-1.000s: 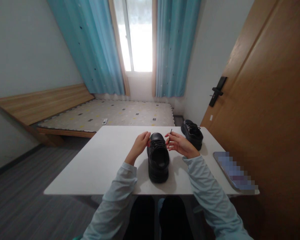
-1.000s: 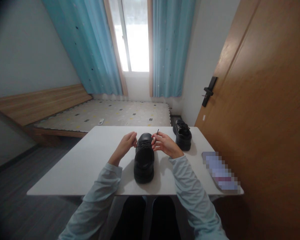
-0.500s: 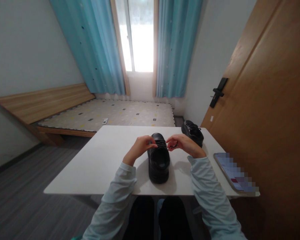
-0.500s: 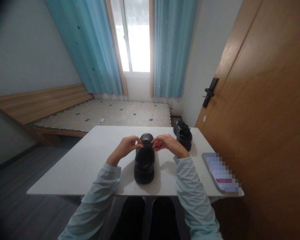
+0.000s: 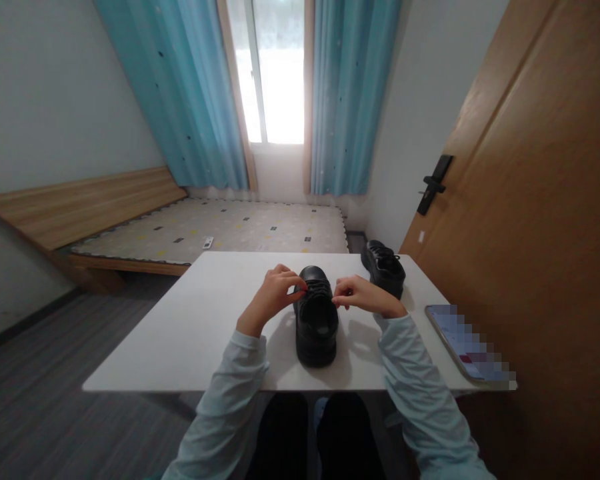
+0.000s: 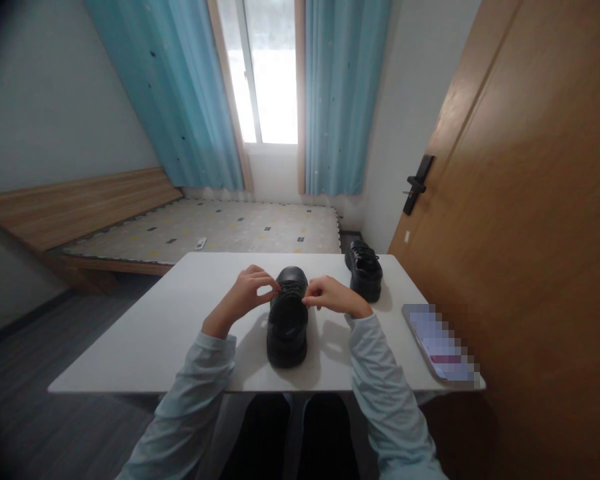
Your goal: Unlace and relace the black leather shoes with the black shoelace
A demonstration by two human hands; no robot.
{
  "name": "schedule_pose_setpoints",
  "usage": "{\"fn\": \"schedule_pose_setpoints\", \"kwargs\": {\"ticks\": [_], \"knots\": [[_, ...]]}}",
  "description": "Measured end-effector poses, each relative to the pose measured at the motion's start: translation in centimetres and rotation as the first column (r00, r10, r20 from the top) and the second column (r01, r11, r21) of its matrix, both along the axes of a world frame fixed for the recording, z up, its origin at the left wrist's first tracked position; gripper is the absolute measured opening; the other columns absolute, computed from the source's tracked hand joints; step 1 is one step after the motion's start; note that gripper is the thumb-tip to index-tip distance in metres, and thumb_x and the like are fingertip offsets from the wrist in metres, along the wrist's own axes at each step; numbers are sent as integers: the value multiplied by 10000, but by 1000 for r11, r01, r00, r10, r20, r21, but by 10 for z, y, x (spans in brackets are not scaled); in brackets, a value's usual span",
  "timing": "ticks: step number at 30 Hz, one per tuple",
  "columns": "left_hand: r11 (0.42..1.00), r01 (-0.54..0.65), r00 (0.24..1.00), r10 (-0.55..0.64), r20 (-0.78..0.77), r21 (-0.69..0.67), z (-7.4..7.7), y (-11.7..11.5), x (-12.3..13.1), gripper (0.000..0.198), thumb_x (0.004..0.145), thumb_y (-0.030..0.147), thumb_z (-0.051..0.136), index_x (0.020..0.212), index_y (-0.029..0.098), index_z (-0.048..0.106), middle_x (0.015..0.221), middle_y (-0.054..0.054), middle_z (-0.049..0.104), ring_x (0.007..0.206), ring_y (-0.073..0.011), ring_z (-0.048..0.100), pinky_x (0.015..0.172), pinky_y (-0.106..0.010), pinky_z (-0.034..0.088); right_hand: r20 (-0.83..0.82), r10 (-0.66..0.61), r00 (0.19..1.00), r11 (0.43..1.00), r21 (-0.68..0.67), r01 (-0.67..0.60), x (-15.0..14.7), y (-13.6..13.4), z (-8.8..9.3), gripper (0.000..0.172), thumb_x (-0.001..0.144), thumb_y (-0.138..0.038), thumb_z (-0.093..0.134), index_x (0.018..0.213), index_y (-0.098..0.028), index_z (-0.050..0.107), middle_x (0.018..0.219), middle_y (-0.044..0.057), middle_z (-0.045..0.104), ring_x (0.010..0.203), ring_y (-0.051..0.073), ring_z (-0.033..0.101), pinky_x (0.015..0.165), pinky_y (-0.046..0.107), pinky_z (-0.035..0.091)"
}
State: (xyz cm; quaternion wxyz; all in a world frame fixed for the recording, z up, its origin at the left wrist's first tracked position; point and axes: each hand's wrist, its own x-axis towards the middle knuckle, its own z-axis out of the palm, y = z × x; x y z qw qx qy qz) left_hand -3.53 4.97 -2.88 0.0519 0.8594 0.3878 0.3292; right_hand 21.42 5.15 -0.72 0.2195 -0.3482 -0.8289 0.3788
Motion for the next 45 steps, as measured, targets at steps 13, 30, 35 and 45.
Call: {"fn": "schedule_pose_setpoints", "kwargs": {"ticks": [13, 30, 35, 45], "knots": [[995, 51, 997, -46, -65, 81, 1, -7, 2, 200, 827, 74, 552, 781, 207, 694, 923, -51, 654, 814, -157, 605, 744, -287, 468, -320, -109, 941, 987, -145, 65, -15, -2, -4, 274, 693, -416, 739, 804, -168, 772, 756, 40, 646, 697, 134, 539, 633, 256, 396], [997, -72, 959, 58, 277, 38, -14, -5, 30, 129, 841, 246, 614, 809, 215, 735, 868, -62, 707, 782, -165, 650, 740, -277, 515, -397, -351, 848, 930, -248, 269, -27, 0, -16, 295, 643, -406, 747, 732, -124, 752, 586, 18, 618, 518, 94, 469, 482, 225, 353], [990, -100, 907, 132, 401, -99, -14, -2, 32, 48, 763, 226, 696, 755, 231, 743, 819, -31, 719, 771, -170, 659, 773, -290, 512, -381, -380, 843, 922, -76, 381, -30, 1, -20, 222, 632, -360, 765, 723, -158, 756, 649, 39, 675, 563, 129, 523, 536, 253, 387], [980, -72, 867, 154, 473, -187, -14, 0, 33, 28, 716, 196, 734, 728, 219, 745, 808, -24, 722, 751, -160, 656, 763, -279, 507, -304, -415, 858, 867, 156, 474, -42, -12, -13, 49, 726, -221, 712, 704, -227, 755, 692, 35, 647, 598, 148, 525, 647, 301, 400]]}}
